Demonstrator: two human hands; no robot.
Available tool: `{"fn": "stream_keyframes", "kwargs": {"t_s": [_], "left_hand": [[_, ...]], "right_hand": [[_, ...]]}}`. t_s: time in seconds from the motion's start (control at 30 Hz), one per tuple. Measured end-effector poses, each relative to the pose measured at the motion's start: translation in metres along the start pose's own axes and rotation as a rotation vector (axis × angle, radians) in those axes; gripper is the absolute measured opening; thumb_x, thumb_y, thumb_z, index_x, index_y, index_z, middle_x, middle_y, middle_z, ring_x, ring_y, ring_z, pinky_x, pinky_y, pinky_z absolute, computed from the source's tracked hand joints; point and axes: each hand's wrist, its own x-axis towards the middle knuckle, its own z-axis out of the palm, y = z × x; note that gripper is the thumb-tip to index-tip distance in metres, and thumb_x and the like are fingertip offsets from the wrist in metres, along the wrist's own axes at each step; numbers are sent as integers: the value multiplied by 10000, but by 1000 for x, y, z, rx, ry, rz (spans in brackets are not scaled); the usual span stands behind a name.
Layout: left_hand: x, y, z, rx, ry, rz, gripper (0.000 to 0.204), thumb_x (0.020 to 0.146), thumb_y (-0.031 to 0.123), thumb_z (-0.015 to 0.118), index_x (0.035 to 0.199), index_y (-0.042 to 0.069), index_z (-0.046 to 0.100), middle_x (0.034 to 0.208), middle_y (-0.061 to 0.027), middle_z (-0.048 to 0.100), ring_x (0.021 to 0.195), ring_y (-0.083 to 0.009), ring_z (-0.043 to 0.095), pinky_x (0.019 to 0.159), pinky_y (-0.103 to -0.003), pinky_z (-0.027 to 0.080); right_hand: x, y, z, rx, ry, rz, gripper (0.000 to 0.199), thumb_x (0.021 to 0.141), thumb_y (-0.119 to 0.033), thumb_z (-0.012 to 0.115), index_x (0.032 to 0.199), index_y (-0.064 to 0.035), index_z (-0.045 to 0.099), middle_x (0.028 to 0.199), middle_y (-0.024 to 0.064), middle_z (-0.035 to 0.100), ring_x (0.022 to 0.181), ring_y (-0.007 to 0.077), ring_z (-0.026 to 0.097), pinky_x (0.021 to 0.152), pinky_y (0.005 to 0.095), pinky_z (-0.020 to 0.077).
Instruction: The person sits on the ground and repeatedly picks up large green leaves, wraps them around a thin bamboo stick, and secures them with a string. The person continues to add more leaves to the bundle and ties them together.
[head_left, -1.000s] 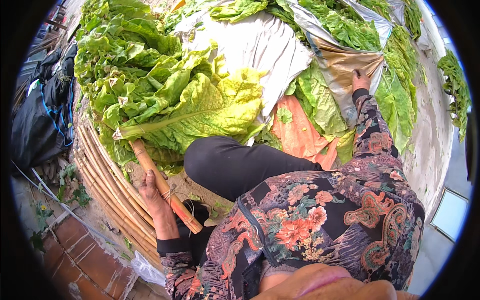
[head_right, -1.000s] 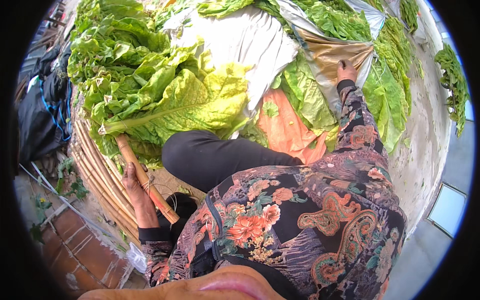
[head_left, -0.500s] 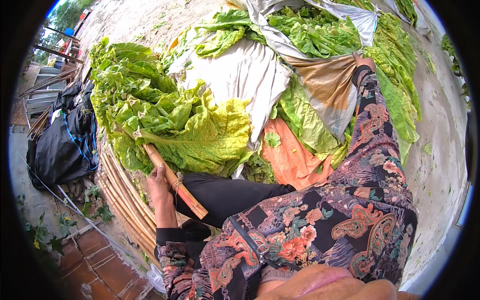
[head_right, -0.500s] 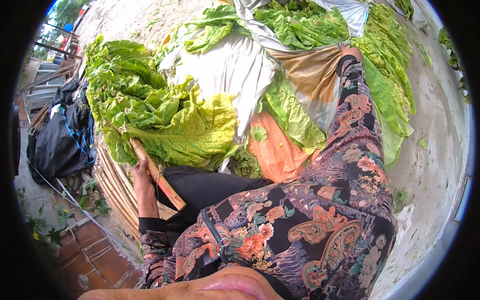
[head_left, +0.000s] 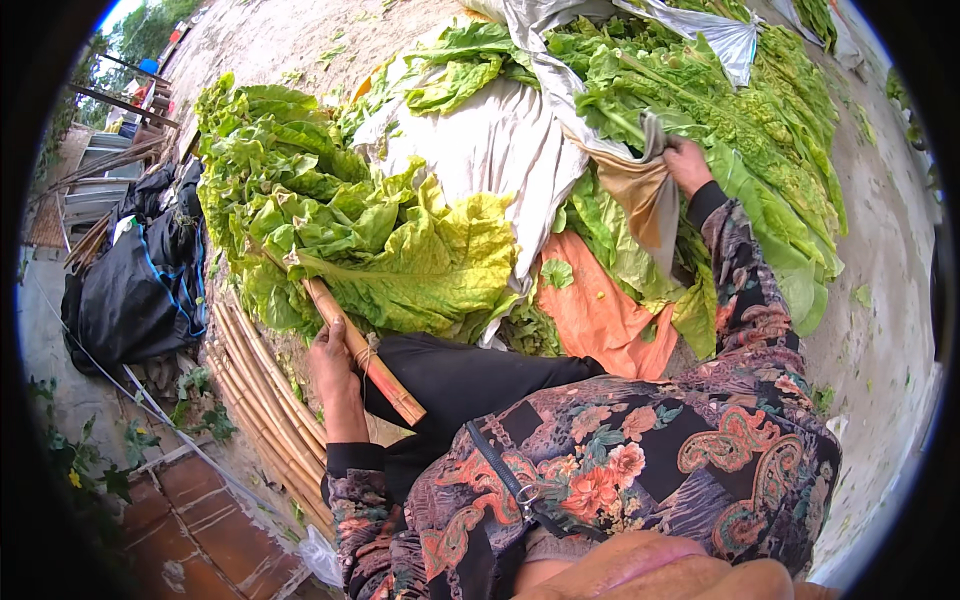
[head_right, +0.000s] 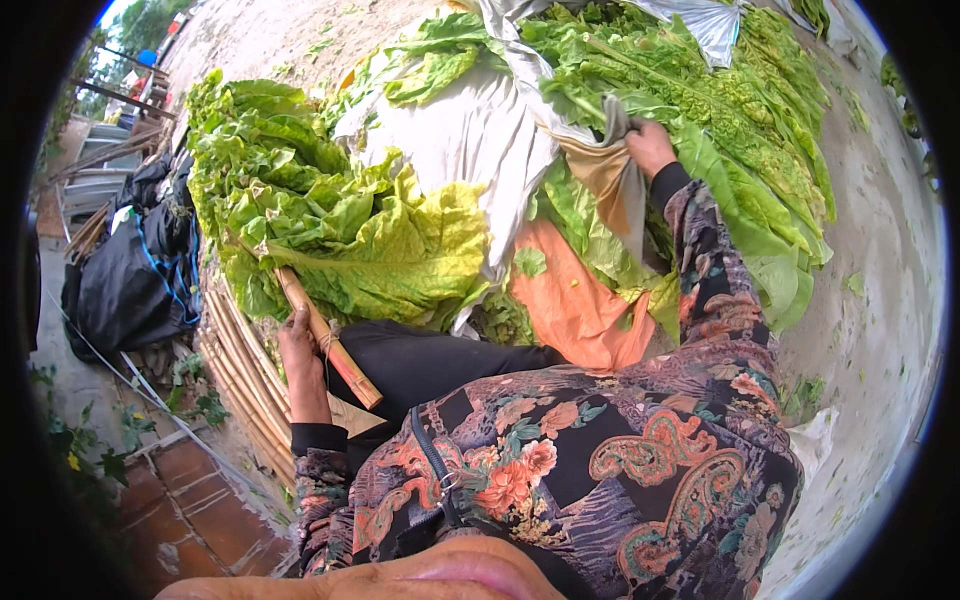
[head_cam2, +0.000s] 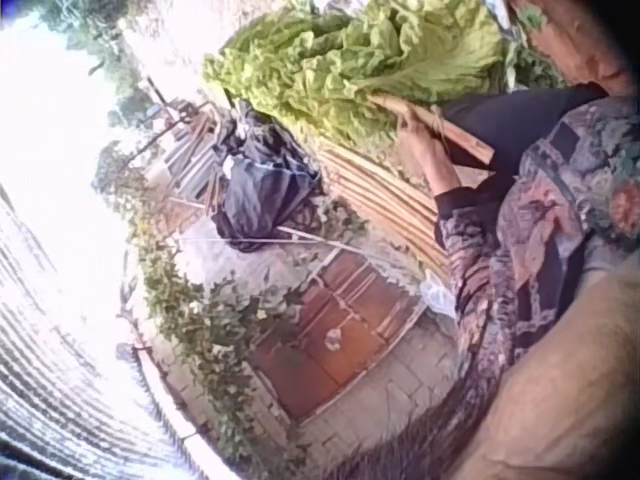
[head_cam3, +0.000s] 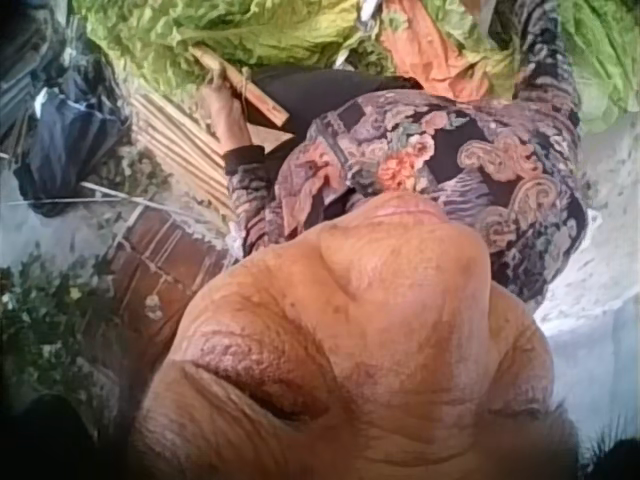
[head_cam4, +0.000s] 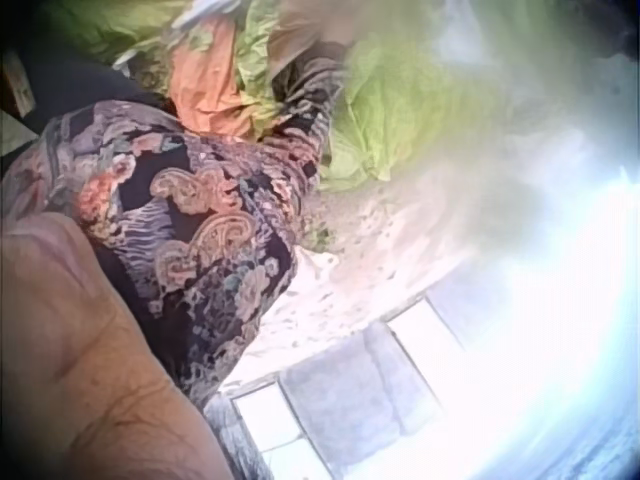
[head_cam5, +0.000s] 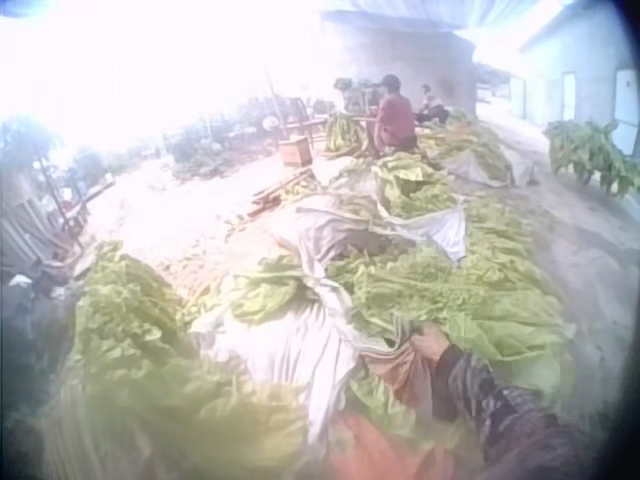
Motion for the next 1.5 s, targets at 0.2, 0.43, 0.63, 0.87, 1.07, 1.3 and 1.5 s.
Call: {"fn": "stream_keyframes", "kwargs": {"t_s": [0.2,0.43,0.63,0.87,1.07,1.3,1.5], "left_hand": [[-2,2,11,-31,-10,56,258,875,204,646,945,-30,562,764,-57,579,582,-116,544,516,-237,467],[10,-16,-5,-79,-29,80,231,877,191,640,927,-25,574,765,-46,580,583,-103,532,526,-228,457],[21,-28,12,-56,-83,175,212,893,166,608,867,-43,587,740,-25,570,605,-82,509,545,-241,430],[31,-46,2,-128,-102,134,254,870,188,616,897,-64,596,756,-44,585,624,-94,520,581,-255,439],[42,-64,3,-170,-87,202,271,862,201,627,911,-64,596,765,-46,589,628,-96,520,585,-260,441],[58,-69,14,-201,-64,175,278,860,188,621,922,-80,582,765,-77,592,588,-131,553,540,-288,470],[63,-72,11,-275,-61,190,263,856,175,636,877,-81,580,725,-72,576,553,-134,547,486,-292,487]], "right_hand": [[-51,-35,74,709,25,153,316,814,-114,479,1068,58,556,980,125,614,896,198,550,835,290,419],[-76,-76,64,862,146,67,279,862,-89,483,1111,23,539,1053,73,599,984,165,543,892,282,411],[-69,-28,101,1082,28,174,227,908,-142,565,1097,-20,540,1006,45,618,865,144,604,773,281,486],[-52,-4,123,464,-13,26,156,880,-132,474,818,-27,571,736,56,572,636,195,538,587,321,424],[-88,7,128,-547,-75,-664,54,799,-62,540,756,-38,562,711,175,569,618,325,563,558,381,439],[-211,-84,115,-223,-335,-97,327,820,-251,452,744,45,567,668,192,569,592,270,523,615,361,416],[-259,-159,141,-170,-586,-5,367,811,-275,474,900,38,645,857,233,647,800,342,612,760,375,459]]}}
